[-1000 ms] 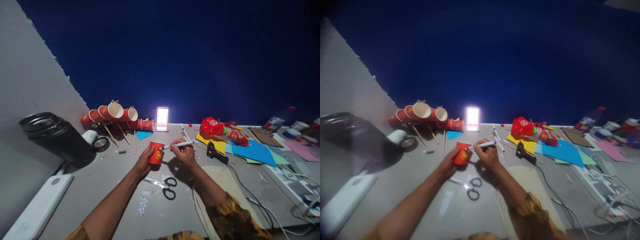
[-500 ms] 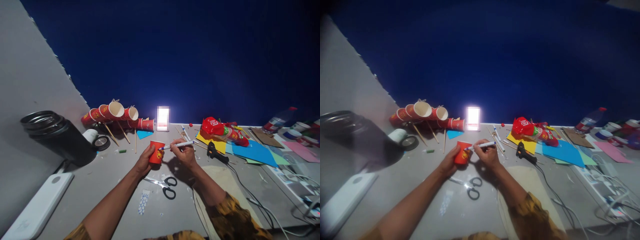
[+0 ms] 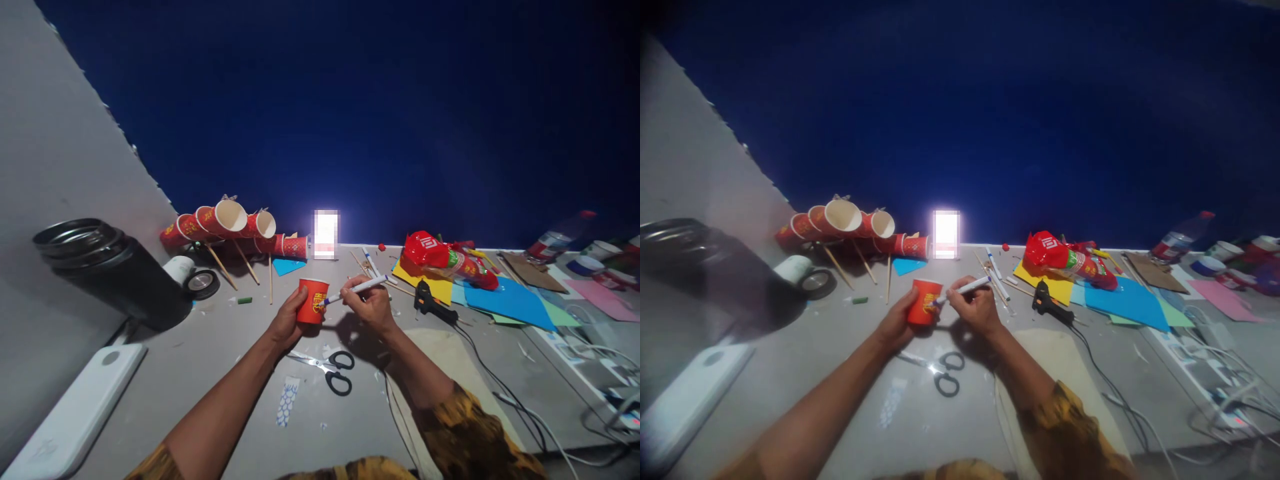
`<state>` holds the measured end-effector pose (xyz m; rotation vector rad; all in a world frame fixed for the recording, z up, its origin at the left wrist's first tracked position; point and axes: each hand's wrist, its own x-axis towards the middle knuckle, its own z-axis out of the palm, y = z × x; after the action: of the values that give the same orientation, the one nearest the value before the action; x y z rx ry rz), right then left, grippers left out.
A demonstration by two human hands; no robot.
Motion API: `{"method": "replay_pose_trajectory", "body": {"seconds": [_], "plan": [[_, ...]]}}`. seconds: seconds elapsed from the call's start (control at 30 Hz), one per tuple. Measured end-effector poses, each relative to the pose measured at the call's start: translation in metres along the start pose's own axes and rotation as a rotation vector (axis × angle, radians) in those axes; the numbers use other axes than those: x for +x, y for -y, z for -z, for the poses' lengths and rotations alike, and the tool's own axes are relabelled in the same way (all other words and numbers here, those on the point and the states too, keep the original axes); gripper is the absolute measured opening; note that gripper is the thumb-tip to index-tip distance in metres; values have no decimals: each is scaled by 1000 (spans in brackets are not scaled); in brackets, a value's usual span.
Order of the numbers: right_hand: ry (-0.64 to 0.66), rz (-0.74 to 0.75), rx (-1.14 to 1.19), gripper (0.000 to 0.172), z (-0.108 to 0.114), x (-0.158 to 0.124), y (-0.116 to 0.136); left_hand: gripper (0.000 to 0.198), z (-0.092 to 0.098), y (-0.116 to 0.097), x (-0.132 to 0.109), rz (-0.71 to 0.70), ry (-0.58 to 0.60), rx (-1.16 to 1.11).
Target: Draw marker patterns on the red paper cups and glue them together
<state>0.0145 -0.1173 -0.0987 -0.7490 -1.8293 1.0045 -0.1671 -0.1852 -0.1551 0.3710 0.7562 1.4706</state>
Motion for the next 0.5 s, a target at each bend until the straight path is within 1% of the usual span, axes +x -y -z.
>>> {"method": "replay_pose_trajectory", "body": {"seconds": [0.13,0.23,0.37,0.5], "plan": [[38,20,-28,19,-3,-1,2,39,0,-1,0,20,2,-21],[50,-4,-43,18,-2,1,0,42,0,-4,0,68,-5,-38],[13,-39,-28,18,-1,2,1,46,-3,-8,-2,104,-27,-72],[6,12,-10,17,-6,-1,5,41,-5,-9,-3,139,-46,-146]]}}
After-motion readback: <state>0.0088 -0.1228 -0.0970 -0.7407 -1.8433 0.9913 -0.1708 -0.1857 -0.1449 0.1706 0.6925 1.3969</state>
